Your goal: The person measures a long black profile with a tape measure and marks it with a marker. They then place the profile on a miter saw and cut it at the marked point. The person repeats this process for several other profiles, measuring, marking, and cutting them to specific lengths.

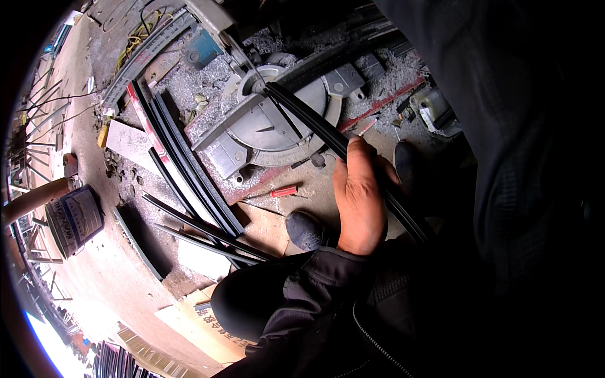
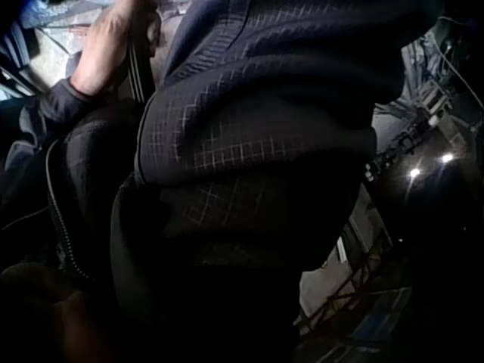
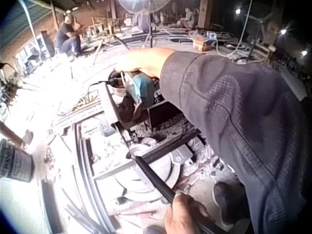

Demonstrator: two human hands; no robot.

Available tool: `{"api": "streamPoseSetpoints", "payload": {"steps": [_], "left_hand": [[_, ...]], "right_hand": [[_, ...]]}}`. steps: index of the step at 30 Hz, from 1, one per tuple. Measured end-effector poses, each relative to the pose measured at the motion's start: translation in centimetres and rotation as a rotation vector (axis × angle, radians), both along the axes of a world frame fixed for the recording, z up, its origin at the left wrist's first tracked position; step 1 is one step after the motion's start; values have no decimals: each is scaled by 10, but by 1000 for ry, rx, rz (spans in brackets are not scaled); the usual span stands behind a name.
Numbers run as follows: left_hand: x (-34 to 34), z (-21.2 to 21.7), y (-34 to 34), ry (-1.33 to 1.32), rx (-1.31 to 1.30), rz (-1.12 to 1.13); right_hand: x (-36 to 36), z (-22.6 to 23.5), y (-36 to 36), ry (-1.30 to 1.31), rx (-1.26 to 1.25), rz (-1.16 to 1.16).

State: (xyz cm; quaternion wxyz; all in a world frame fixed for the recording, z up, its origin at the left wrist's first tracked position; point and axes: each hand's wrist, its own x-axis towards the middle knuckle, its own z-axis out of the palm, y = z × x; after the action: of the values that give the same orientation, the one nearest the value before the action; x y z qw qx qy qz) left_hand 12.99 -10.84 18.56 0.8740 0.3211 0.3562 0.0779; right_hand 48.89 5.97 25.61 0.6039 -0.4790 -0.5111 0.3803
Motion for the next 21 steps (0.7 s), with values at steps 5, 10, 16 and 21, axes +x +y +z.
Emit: {"api": "streamPoseSetpoints", "payload": {"steps": [5, 10, 16, 21], "left_hand": [[0, 1, 0, 10, -6, -4], [0, 0, 0, 19, -7, -4], [1, 1, 0, 15, -18, 2], [1, 0, 0, 6, -14, -7]], "right_hand": [[0, 0, 0, 2, -1, -8], [0, -2, 2, 8, -1, -15], [3, -5, 4, 38, -11, -21], [5, -5, 4, 37, 10, -4]]}}
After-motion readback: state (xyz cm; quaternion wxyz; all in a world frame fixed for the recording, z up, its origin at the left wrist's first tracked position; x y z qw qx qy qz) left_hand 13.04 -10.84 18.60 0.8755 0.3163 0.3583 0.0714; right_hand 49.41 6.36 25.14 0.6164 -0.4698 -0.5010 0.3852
